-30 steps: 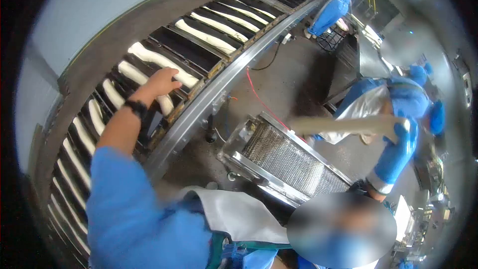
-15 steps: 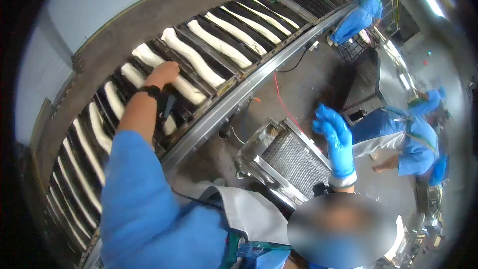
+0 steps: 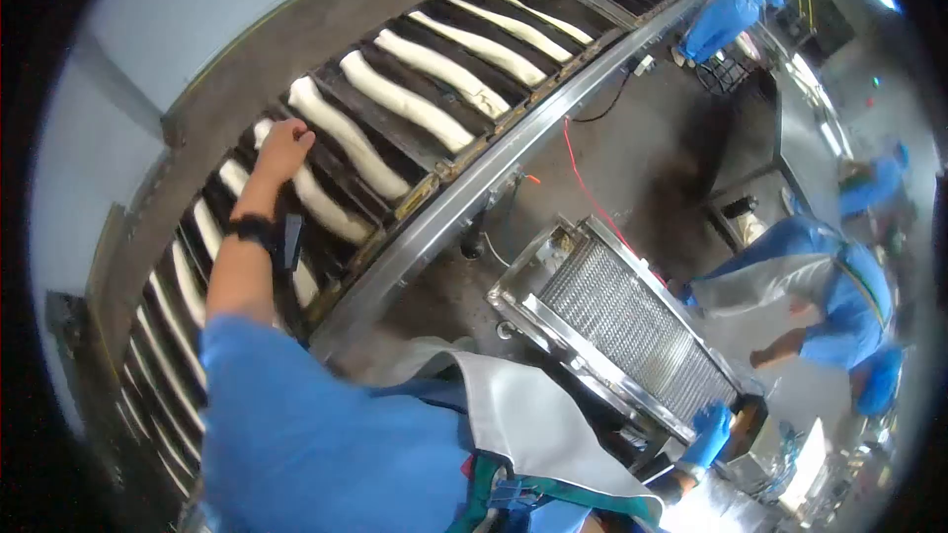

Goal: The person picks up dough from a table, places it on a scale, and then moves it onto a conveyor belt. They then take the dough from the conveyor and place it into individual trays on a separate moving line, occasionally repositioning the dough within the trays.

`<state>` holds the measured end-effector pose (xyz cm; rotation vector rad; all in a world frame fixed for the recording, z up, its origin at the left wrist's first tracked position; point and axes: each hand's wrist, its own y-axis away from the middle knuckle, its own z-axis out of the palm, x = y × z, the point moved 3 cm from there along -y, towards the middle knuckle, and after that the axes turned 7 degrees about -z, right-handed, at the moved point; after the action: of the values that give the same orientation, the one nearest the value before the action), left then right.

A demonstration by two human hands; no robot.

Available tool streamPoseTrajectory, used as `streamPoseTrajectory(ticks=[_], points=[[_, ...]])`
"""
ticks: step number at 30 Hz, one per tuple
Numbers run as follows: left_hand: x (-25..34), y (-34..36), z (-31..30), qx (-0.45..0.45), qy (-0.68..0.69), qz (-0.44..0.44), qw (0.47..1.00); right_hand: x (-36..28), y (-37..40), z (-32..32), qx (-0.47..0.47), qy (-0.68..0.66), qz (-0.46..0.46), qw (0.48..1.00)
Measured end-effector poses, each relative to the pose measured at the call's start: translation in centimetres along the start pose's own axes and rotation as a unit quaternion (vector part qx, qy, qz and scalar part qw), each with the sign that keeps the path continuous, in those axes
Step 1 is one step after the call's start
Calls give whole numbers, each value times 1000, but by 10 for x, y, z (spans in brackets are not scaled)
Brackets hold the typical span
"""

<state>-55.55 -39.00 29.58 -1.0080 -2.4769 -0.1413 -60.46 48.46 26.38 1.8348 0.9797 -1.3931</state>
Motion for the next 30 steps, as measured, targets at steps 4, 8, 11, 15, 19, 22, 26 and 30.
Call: streamPoseTrajectory(ticks=[4, 8, 11, 15, 19, 22, 26, 30], points=[[-20, -32, 36, -59, 306, -61, 948, -14, 2, 42, -94, 14, -41, 995], [-14, -63, 58, -108, 329, -53, 937, -27, 32, 82, -185, 121, -76, 972], [-4, -70, 66, -91, 313, -64, 943, -51, 56, 88, -257, 245, -121, 927], [-4, -36, 53, -37, 294, -108, 949, -26, 59, 67, -251, 282, -70, 923], [-9, -6, 52, 0, 294, -148, 944, -5, 48, 49, -241, 348, -63, 904], [-4, 9, 40, 29, 304, -164, 938, 11, 5, 35, -115, 430, -158, 881], [5, 27, 21, 67, 333, -175, 924, 37, -67, 10, -33, 525, -154, 836], [39, 42, 7, 78, 381, -155, 908, 55, -74, 12, -169, 639, -121, 740]])
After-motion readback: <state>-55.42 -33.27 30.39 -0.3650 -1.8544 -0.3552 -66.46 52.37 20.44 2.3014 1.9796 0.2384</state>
